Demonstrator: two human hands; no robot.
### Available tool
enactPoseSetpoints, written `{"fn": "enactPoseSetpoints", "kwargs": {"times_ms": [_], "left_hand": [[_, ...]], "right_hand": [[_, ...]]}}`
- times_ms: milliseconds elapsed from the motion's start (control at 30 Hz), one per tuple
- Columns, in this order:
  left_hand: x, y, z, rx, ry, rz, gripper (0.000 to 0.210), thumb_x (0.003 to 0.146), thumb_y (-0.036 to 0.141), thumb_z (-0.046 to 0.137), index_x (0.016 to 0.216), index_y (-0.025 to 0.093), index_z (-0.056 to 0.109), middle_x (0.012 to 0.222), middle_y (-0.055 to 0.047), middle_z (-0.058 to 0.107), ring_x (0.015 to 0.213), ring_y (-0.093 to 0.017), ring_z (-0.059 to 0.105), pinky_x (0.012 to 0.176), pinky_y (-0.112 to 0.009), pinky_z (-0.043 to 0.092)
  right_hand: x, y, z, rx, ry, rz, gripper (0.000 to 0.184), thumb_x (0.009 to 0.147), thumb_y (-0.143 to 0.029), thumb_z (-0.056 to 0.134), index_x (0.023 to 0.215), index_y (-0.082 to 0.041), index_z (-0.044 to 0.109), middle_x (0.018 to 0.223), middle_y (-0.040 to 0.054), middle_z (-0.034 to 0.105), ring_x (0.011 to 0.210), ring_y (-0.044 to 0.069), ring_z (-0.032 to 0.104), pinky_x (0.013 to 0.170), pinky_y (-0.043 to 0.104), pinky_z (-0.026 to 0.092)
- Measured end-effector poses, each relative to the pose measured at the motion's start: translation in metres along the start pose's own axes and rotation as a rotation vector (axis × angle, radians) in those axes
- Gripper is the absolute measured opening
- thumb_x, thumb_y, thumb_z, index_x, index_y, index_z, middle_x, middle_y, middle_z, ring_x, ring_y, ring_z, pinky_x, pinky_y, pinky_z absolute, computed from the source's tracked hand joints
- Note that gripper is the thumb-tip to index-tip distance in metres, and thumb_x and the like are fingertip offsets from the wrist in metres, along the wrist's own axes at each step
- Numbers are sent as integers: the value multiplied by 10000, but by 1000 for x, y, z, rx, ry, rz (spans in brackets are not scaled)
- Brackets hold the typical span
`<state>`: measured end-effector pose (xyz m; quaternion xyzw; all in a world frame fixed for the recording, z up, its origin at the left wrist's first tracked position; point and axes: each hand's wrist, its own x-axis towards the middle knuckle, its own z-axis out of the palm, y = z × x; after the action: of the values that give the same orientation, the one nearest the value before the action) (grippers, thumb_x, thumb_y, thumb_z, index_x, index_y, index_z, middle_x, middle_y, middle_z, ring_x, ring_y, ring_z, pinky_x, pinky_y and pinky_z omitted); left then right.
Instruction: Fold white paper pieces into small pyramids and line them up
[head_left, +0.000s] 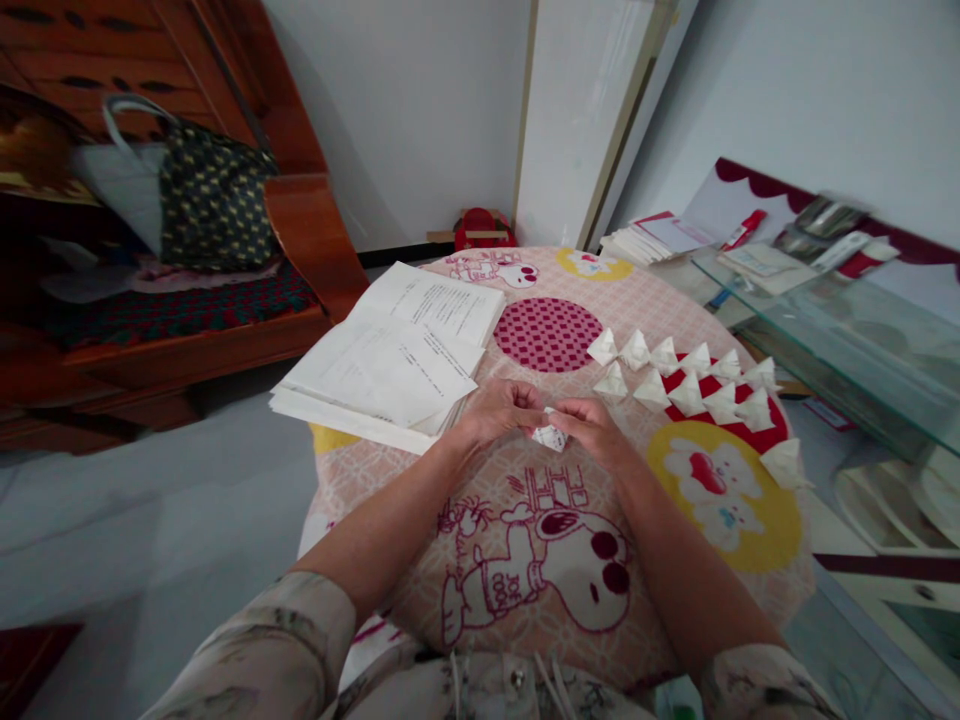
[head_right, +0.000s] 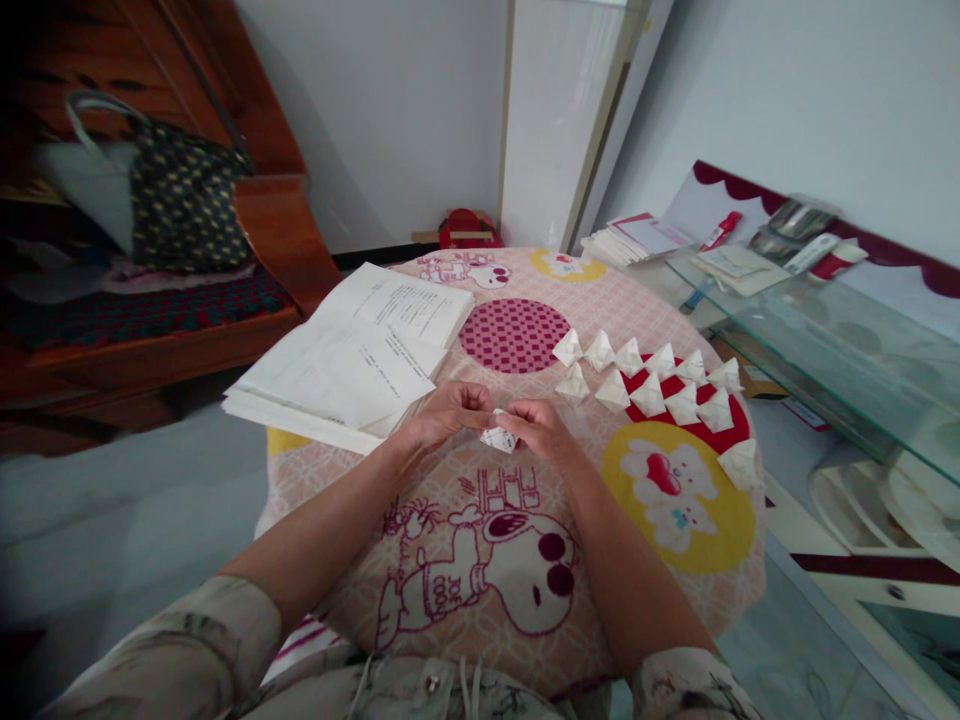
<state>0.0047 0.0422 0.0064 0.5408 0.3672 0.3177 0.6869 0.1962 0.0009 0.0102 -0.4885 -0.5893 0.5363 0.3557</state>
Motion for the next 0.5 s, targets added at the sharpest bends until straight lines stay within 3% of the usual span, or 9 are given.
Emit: {"fn": "enactPoseSetpoints", "kwargs": {"times_ms": [267, 500], "left_hand": [[-2, -2, 0, -154, -45, -66, 333, 798, 411, 806, 737, 114, 669, 700, -61, 722, 569, -115, 660, 577, -231, 544], [-4, 1, -2, -120, -97, -97, 209, 762, 271, 799, 718, 92, 698, 648, -52, 710, 490, -92, 627, 486, -188, 503]], "right_hand": [[-1, 4, -1, 19, 268, -134, 354, 827, -459, 664, 603, -199, 576, 583, -17, 530, 575, 130, 465, 567, 261, 384], [-2, 3, -4, 28, 254, -160, 346, 812, -440, 708, 596, -193, 600, 564, -28, 508, 559, 124, 433, 541, 263, 347]]}}
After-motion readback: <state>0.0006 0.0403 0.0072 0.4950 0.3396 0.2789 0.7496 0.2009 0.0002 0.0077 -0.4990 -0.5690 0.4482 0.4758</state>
